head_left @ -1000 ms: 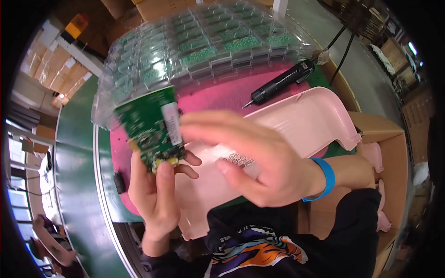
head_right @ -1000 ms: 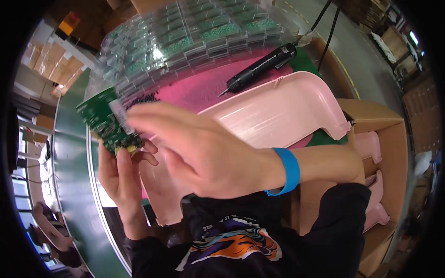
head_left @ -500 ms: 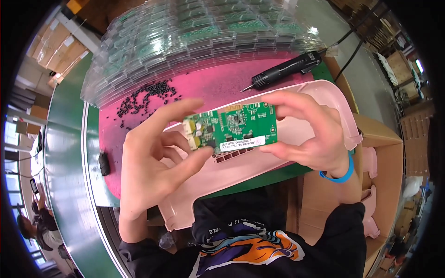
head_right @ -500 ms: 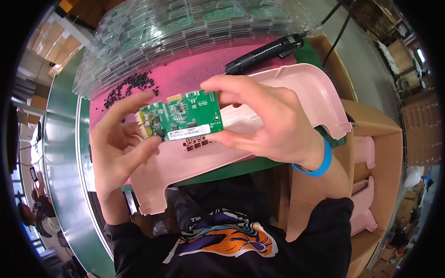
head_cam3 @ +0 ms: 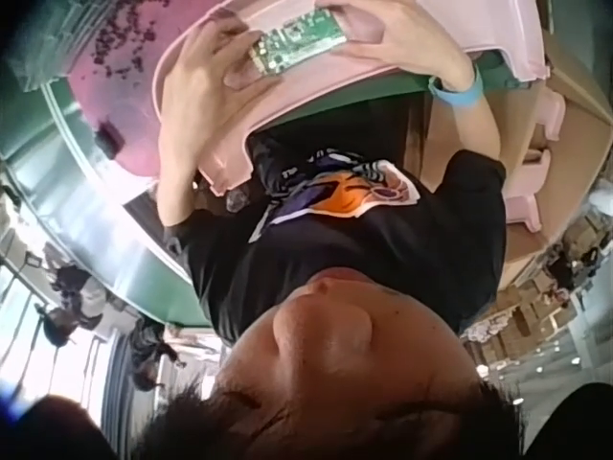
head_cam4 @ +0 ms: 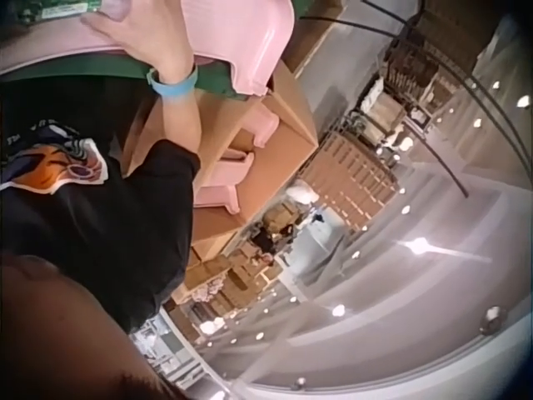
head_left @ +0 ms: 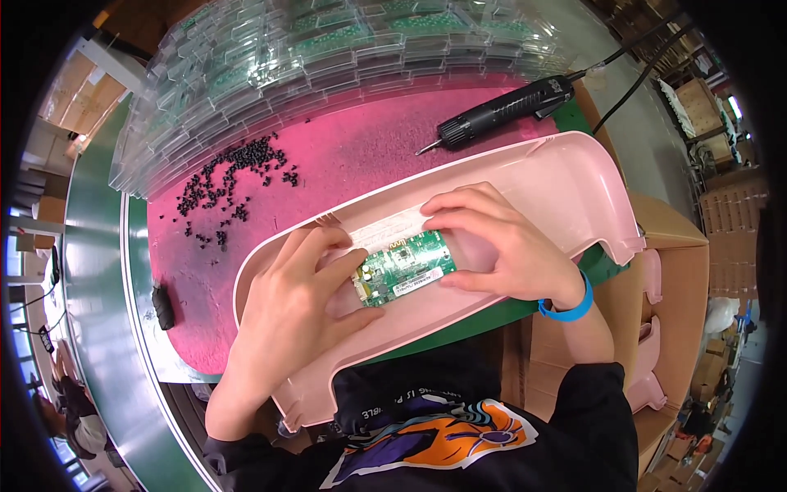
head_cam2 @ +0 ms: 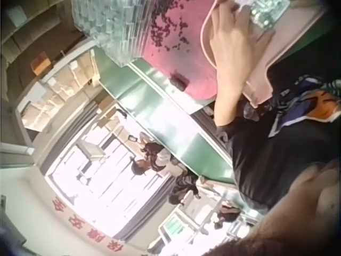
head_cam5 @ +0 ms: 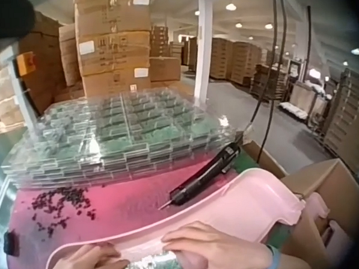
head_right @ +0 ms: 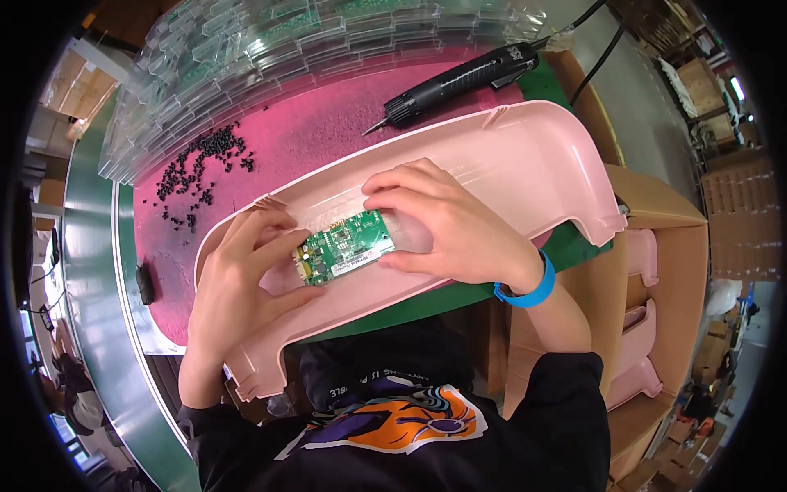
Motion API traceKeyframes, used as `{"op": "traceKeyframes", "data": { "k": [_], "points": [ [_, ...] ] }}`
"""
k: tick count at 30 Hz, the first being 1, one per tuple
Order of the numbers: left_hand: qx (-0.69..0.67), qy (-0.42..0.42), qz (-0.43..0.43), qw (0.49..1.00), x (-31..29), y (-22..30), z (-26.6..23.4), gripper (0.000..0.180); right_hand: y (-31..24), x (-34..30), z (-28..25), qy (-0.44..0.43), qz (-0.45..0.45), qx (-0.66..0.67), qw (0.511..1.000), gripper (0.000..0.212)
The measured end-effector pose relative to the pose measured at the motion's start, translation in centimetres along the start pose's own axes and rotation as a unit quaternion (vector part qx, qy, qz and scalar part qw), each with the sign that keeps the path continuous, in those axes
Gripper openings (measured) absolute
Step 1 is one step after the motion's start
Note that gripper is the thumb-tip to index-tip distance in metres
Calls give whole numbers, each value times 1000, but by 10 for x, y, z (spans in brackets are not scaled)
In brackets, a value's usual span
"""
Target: Screw circuit boards into plastic housings and pack them into boxes with protective wrapping.
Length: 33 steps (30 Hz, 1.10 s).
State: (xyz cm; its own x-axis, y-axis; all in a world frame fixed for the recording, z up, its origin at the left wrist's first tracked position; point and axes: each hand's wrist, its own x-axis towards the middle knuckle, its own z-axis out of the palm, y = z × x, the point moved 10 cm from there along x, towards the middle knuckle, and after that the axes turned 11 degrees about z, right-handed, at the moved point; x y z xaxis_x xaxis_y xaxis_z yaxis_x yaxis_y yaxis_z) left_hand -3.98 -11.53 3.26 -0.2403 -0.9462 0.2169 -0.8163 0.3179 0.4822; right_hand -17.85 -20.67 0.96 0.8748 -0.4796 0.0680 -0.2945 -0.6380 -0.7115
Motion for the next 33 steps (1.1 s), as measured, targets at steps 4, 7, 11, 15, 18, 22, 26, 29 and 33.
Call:
{"op": "traceKeyframes", "data": {
  "k": [4,7,11,15,18,22,26,29,33],
  "points": [
    [10,-4,-2,1000,0,-2,2,55,1,1,1,7,6,-14,1000,56],
    [10,0,-6,1000,-1,-3,2,55,2,2,2,9,6,-11,1000,57],
    [9,0,-11,1000,-1,-3,2,55,0,2,2,11,6,-22,1000,57],
    [16,11,13,1000,-1,-2,-1,55,-2,5,2,9,19,-20,1000,57],
    [9,6,23,1000,-3,-3,2,53,-4,4,2,4,21,-32,999,61],
    [-25,41,3,999,-4,1,-10,46,-12,5,-3,18,31,-10,999,60],
    [-63,91,-68,992,-9,-31,-51,34,14,-12,-53,138,97,72,983,54],
    [76,190,-55,977,-7,-78,-93,21,27,-22,-125,279,172,-109,938,51],
    [252,135,-115,951,0,-139,-82,16,90,-11,-170,241,341,-143,897,47]
  ]
}}
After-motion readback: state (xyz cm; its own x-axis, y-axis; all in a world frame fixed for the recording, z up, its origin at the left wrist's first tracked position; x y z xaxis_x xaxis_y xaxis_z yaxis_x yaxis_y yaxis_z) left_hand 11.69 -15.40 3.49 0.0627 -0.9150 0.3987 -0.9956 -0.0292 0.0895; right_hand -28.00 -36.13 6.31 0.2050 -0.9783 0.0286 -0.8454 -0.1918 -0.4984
